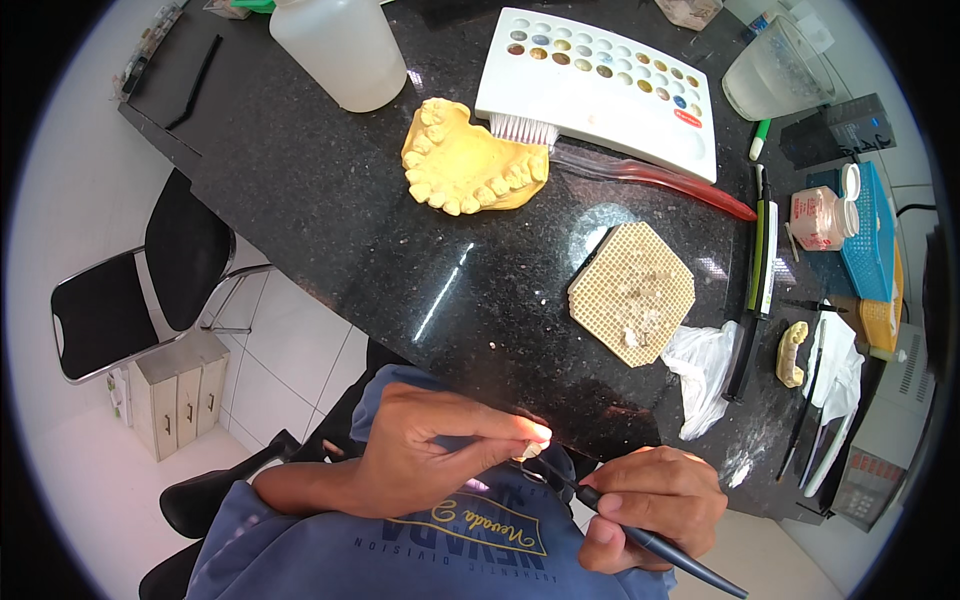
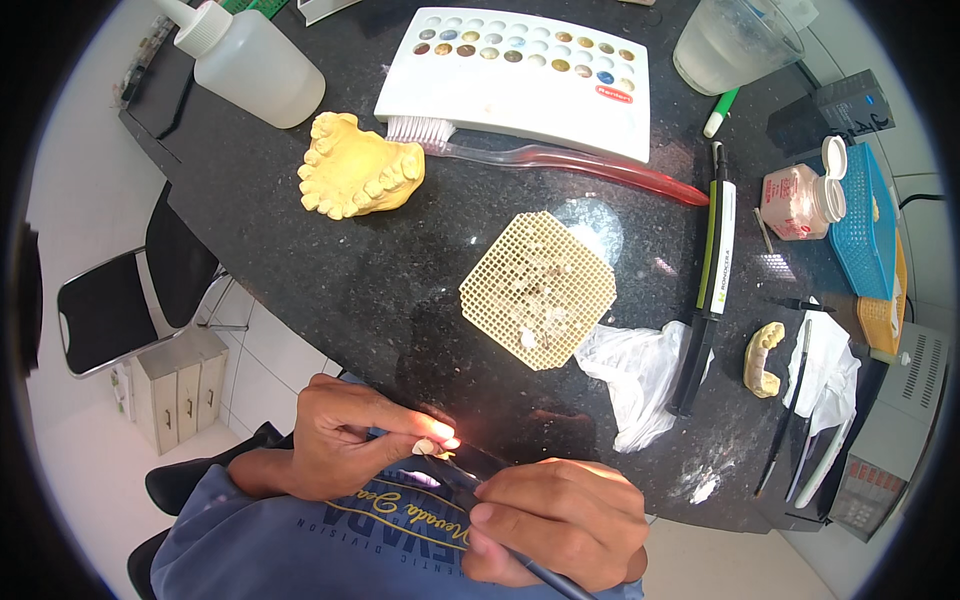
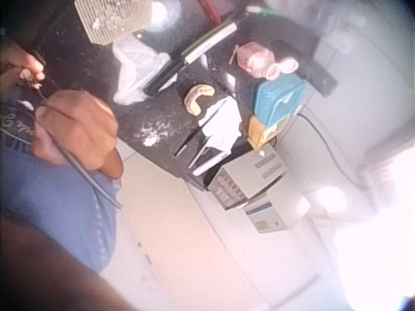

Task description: The person uses a fine brush to apply color to a small dental prosthesis held in their left hand. They repeatedly dip the brush into a color palette to select pigments and carefully paint the surface of the object.

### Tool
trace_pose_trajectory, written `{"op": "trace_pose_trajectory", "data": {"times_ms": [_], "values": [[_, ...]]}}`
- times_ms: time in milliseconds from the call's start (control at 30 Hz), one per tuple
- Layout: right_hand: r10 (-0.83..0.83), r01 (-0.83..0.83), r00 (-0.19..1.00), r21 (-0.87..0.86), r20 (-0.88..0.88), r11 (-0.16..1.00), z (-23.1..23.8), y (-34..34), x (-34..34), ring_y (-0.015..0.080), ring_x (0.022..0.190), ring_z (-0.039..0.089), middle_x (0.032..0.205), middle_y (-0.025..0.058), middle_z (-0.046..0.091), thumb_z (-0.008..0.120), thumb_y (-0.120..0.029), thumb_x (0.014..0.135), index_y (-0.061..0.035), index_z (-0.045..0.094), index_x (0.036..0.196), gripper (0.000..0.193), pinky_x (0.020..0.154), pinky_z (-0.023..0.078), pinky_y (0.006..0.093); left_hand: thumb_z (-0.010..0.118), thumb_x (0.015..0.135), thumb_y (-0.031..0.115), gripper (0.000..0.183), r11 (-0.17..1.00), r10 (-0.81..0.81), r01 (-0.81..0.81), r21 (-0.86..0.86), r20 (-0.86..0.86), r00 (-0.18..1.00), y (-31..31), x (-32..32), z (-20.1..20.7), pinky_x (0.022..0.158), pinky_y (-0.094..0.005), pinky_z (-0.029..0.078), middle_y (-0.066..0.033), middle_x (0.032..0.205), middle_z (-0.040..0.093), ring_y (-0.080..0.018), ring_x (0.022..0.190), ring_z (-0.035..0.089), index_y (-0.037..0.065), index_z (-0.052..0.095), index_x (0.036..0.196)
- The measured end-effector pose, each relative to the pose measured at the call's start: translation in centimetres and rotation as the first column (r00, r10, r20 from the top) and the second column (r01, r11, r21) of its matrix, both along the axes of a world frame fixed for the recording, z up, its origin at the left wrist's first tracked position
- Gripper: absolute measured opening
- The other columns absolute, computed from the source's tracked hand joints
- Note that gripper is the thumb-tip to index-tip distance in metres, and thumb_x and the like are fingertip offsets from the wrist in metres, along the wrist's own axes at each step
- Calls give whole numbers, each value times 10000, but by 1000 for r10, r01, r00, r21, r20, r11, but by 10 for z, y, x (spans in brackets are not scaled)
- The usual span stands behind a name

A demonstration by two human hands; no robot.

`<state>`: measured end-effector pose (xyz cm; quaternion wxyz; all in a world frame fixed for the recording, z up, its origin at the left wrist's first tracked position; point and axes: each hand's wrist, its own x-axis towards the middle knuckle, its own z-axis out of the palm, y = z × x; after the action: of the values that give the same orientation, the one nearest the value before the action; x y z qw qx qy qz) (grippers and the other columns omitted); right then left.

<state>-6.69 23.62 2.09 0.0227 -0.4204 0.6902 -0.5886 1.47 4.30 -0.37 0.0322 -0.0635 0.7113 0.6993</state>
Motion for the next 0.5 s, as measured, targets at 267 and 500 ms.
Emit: {"op": "trace_pose_trajectory", "data": {"times_ms": [267,500], "values": [[-60,62,997,26,-54,998,-2,0,5,204,551,671,694,103,614,719,-63,699,-4,589,844,204,477,564,270,717,805,-13,145,1000,-4,4,0,6,1000,0,0,-1,678,-241,575,-145,927,730,-172,789,725,-2,731,949],[-54,55,997,18,-48,998,-3,0,5,205,546,670,692,105,617,722,-74,703,-6,592,848,206,478,564,270,714,808,-16,138,1000,-6,5,8,11,1000,-1,1,0,691,-244,577,-145,936,729,-172,804,724,-3,731,944]]}}
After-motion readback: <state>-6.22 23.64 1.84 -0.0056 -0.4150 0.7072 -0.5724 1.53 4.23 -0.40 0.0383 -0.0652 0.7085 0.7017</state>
